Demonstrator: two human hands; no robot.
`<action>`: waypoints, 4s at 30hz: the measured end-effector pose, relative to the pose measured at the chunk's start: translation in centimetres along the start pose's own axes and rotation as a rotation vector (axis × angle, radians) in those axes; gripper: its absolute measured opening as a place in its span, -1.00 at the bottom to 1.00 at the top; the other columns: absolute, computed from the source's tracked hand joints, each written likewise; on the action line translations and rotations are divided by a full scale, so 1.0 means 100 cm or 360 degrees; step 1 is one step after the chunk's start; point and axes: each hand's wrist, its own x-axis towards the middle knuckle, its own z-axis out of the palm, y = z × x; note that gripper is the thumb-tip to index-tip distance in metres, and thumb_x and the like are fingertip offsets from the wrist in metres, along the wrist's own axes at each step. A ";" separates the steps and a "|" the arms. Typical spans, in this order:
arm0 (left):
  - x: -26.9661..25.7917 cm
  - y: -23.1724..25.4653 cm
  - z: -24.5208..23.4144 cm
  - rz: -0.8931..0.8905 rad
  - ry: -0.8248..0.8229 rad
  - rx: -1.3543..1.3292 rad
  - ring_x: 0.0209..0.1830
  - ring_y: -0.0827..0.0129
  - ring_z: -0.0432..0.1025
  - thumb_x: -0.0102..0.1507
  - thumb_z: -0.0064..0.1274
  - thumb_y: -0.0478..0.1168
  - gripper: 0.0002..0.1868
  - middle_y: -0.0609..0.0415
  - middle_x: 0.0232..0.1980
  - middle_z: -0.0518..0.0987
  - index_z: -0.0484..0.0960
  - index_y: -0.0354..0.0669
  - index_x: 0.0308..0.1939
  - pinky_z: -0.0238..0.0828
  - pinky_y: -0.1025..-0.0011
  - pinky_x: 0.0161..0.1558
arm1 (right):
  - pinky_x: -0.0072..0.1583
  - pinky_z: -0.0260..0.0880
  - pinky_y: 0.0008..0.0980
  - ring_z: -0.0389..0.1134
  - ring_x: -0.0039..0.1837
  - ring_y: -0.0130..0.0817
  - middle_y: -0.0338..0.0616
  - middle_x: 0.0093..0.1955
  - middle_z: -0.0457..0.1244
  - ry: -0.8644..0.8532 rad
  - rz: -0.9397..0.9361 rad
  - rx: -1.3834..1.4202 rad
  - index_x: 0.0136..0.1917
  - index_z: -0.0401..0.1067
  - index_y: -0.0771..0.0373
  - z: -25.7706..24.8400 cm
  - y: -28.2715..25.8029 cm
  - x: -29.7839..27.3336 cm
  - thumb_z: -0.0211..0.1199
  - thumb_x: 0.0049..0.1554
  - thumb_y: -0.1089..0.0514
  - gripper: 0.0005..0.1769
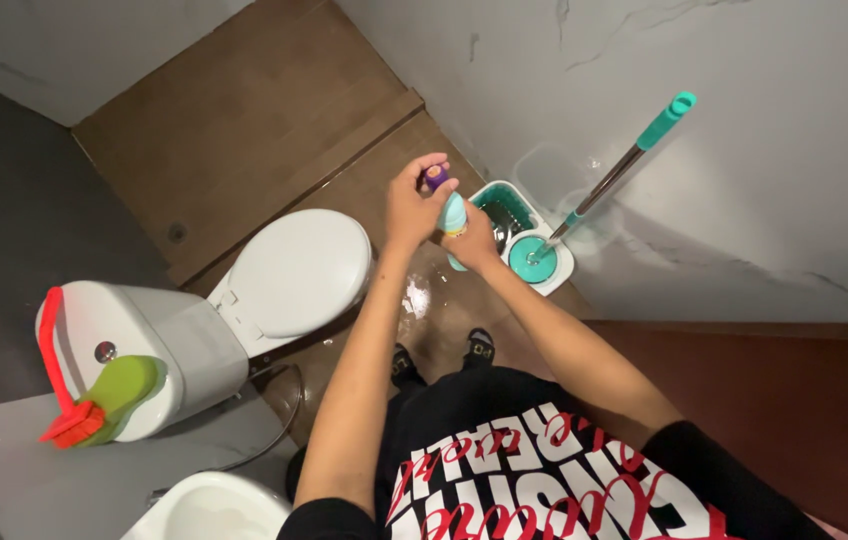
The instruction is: Cleaning the bathroom floor using a mop and a detergent bucket.
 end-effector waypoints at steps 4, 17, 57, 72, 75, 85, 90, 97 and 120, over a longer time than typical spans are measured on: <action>-0.009 -0.001 -0.002 0.0030 0.0028 0.0252 -0.02 0.47 0.58 0.17 0.31 -0.35 -0.59 -0.06 -0.01 0.71 0.63 -0.30 0.09 0.52 0.49 0.04 | 0.12 0.44 -0.35 0.45 0.04 -0.42 -0.18 0.00 0.43 0.0005 -0.0057 -0.0028 0.13 0.45 0.25 0.001 0.010 0.000 0.49 -0.06 0.22 -0.52; -0.015 -0.005 -0.023 0.0083 0.0289 0.0472 -0.21 0.42 0.49 0.04 0.45 -0.22 -0.53 0.02 -0.13 0.59 0.73 -0.14 0.03 0.50 0.45 -0.14 | 0.06 0.45 -0.34 0.46 -0.02 -0.35 -0.06 -0.06 0.42 0.0174 -0.0192 -0.0330 0.09 0.46 0.26 0.010 -0.014 0.004 0.50 -0.08 0.19 -0.54; -0.021 -0.002 0.015 0.0106 -0.0414 0.0200 -0.13 0.54 0.49 0.26 0.06 -0.42 -0.63 0.16 -0.12 0.55 0.45 -0.19 0.15 0.48 0.50 0.00 | 0.18 0.43 -0.38 0.42 0.12 -0.44 -0.17 0.07 0.43 0.0154 0.0031 0.0073 0.16 0.47 0.26 0.007 0.066 -0.009 0.55 -0.10 0.21 -0.44; -0.012 -0.022 0.008 -0.0045 0.0075 0.0067 -0.30 0.53 0.33 0.13 0.50 -0.23 -0.49 0.14 -0.28 0.46 0.41 -0.27 -0.13 0.35 0.50 -0.25 | 0.14 0.43 -0.38 0.42 0.05 -0.44 -0.24 -0.02 0.40 -0.0208 0.0103 0.0205 0.06 0.45 0.28 -0.012 0.066 0.010 0.51 -0.15 0.26 -0.51; -0.012 -0.013 -0.008 0.0026 0.0114 0.0103 -0.22 0.48 0.50 0.05 0.50 -0.28 -0.57 0.09 -0.22 0.63 0.56 -0.29 -0.17 0.51 0.47 -0.09 | 0.13 0.44 -0.38 0.42 0.04 -0.45 -0.24 -0.04 0.40 -0.0214 0.0020 0.0087 0.04 0.46 0.28 -0.007 0.054 0.017 0.53 -0.16 0.27 -0.52; -0.042 0.032 -0.079 0.0206 0.0334 0.0122 -0.05 0.46 0.53 0.20 0.32 -0.18 -0.60 0.07 -0.10 0.66 0.54 -0.23 0.03 0.49 0.44 0.06 | 0.16 0.40 -0.35 0.39 0.13 -0.40 -0.17 0.07 0.39 -0.0396 -0.0285 -0.0138 0.22 0.42 0.27 0.096 0.004 0.034 0.38 0.08 0.21 -0.56; -0.053 0.037 -0.164 -0.0136 0.0695 0.0654 -0.56 0.41 0.22 0.21 0.41 -0.05 -0.47 -0.03 -0.59 0.40 0.44 -0.31 -0.56 0.25 0.36 -0.47 | 0.16 0.45 -0.29 0.45 0.11 -0.33 -0.10 0.03 0.43 -0.0860 -0.0119 -0.0129 0.12 0.45 0.28 0.183 -0.007 0.032 0.42 0.01 0.17 -0.59; -0.089 0.052 -0.278 -0.0103 0.0699 0.0365 -0.64 0.57 0.32 0.35 0.13 -0.01 -0.46 0.13 -0.66 0.49 0.48 -0.27 -0.63 0.24 0.46 -0.52 | 0.24 0.38 -0.33 0.37 0.20 -0.35 -0.13 0.15 0.34 -0.1195 -0.0171 0.0075 0.23 0.33 0.28 0.287 -0.042 0.019 0.56 -0.21 0.17 -0.24; -0.098 0.053 -0.437 -0.0049 0.1983 0.0699 -0.43 0.45 0.38 0.27 0.26 -0.19 -0.73 0.09 -0.45 0.54 0.53 -0.28 -0.37 0.41 0.41 -0.29 | 0.12 0.43 -0.20 0.45 0.10 -0.05 0.10 -0.01 0.40 -0.1971 -0.0576 -0.0323 0.11 0.41 0.30 0.522 -0.063 0.078 0.25 0.13 0.09 -0.68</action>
